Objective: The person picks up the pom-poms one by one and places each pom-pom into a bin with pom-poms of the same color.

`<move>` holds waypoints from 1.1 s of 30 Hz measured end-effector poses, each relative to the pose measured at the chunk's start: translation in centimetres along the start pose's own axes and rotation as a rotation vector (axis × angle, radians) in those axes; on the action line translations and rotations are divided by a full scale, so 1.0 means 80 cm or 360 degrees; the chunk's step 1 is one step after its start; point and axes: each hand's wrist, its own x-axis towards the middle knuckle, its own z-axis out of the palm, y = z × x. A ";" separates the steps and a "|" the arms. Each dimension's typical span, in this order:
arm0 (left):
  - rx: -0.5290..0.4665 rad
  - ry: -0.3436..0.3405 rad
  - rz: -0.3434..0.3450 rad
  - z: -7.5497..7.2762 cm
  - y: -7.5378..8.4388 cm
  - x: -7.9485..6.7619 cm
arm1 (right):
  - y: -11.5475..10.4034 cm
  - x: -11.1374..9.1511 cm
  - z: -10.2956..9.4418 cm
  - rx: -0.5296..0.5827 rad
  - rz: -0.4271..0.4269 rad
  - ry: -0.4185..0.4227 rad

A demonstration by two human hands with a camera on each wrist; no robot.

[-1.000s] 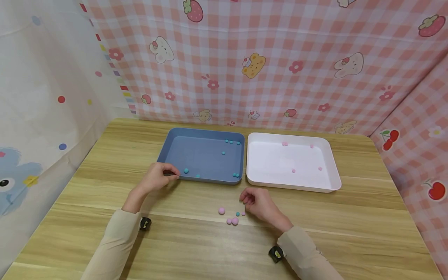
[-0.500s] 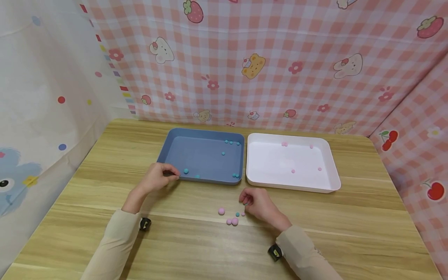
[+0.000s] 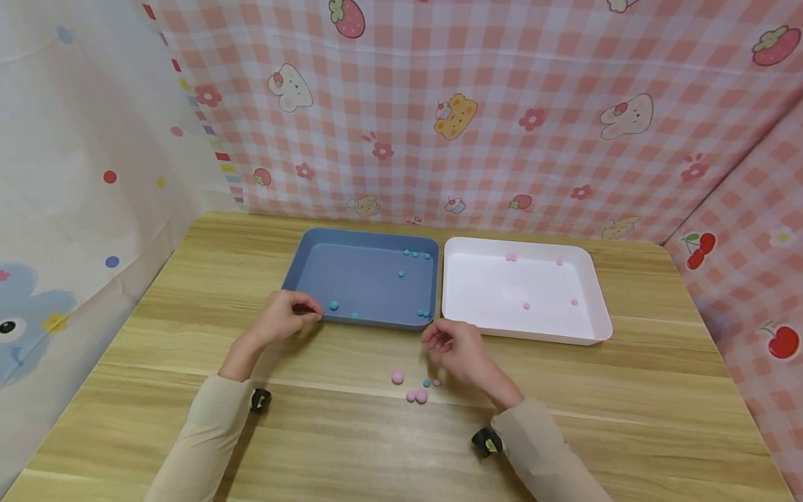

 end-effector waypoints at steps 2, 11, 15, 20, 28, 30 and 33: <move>-0.0003 0.0000 0.0010 -0.001 0.001 -0.001 | -0.006 0.008 -0.003 0.0061 -0.0016 0.0012; 0.0006 0.0005 0.0010 -0.001 0.000 -0.001 | -0.029 0.059 0.000 0.0291 0.0005 0.0103; 0.0012 -0.0003 0.0011 -0.001 -0.001 0.000 | -0.038 0.080 0.008 0.0352 0.0025 0.0138; 0.0011 -0.0010 0.0014 -0.001 0.000 -0.001 | -0.043 0.101 0.018 0.0377 0.0084 0.0207; 0.0007 -0.0009 0.0028 -0.001 0.003 -0.001 | -0.043 0.128 0.034 0.0445 0.0231 0.0369; 0.0005 -0.0007 0.0028 -0.002 0.003 -0.001 | -0.044 0.132 0.037 0.0475 0.0281 0.0412; 0.0001 -0.0003 0.0024 -0.002 0.002 -0.001 | -0.045 0.136 0.039 0.0506 0.0344 0.0440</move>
